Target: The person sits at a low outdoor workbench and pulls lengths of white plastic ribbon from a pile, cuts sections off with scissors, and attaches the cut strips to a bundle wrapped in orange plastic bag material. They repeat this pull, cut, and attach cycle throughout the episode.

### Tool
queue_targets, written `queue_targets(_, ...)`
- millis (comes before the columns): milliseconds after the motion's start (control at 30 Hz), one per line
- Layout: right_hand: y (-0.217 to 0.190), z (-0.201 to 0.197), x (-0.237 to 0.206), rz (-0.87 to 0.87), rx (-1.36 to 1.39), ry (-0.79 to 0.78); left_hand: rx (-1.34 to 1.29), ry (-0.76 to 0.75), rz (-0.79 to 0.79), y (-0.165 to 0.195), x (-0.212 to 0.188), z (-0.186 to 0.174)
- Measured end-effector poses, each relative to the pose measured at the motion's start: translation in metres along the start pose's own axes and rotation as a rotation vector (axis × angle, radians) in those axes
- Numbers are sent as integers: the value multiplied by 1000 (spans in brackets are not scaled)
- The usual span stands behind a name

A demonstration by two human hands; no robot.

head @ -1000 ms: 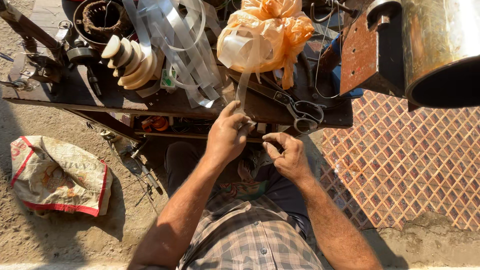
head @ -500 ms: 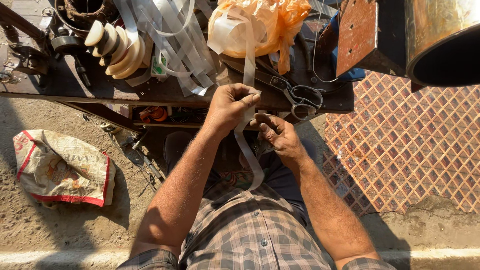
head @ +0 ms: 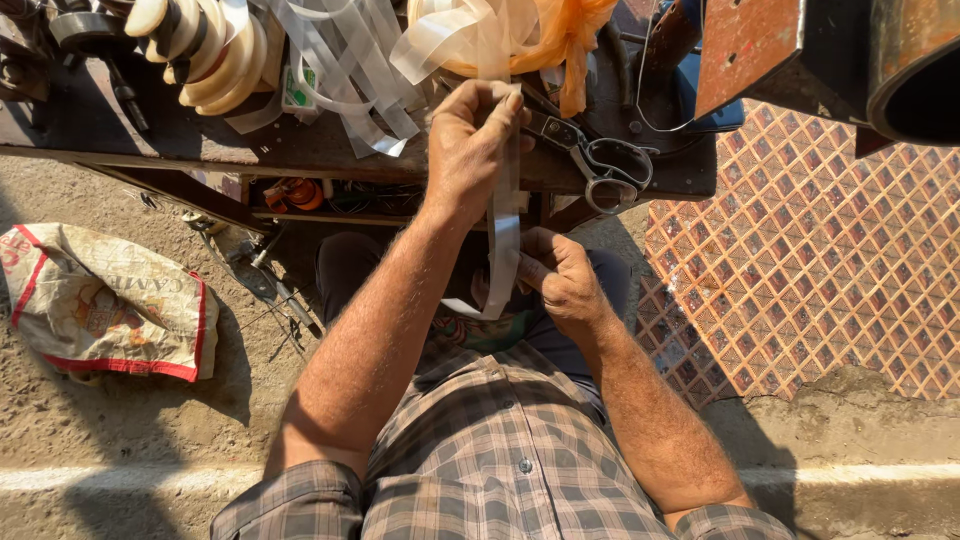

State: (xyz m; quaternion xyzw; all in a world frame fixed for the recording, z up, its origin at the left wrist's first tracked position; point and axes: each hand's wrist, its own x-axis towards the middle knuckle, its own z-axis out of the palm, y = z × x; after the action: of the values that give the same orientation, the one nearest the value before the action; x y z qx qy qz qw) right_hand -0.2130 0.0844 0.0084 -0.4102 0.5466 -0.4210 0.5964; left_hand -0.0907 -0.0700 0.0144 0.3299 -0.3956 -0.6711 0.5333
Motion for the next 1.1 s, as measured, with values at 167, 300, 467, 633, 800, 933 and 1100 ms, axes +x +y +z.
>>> queue_targets(167,10,2,-5,-46,185,-39,33,40,99,-1,33,6)
queue_targets(300,20,-6,-11,-4,250,-48,27,31,201,-3,49,1)
queue_targets(467,21,-6,-13,-76,357,-25,156,78,200,-3,51,0)
queue_targets(633,6,-2,-14,-48,143,-78,184,111,217,-3,49,6)
queue_targets(800,14,-1,-10,-118,165,-103,316,137,306,-7,49,7)
queue_targets(933,33,-7,-6,-166,157,-45,359,163,286,-11,52,6)
queue_targets(1100,39,-10,-11,-9,335,14,412,172,234,-13,56,4)
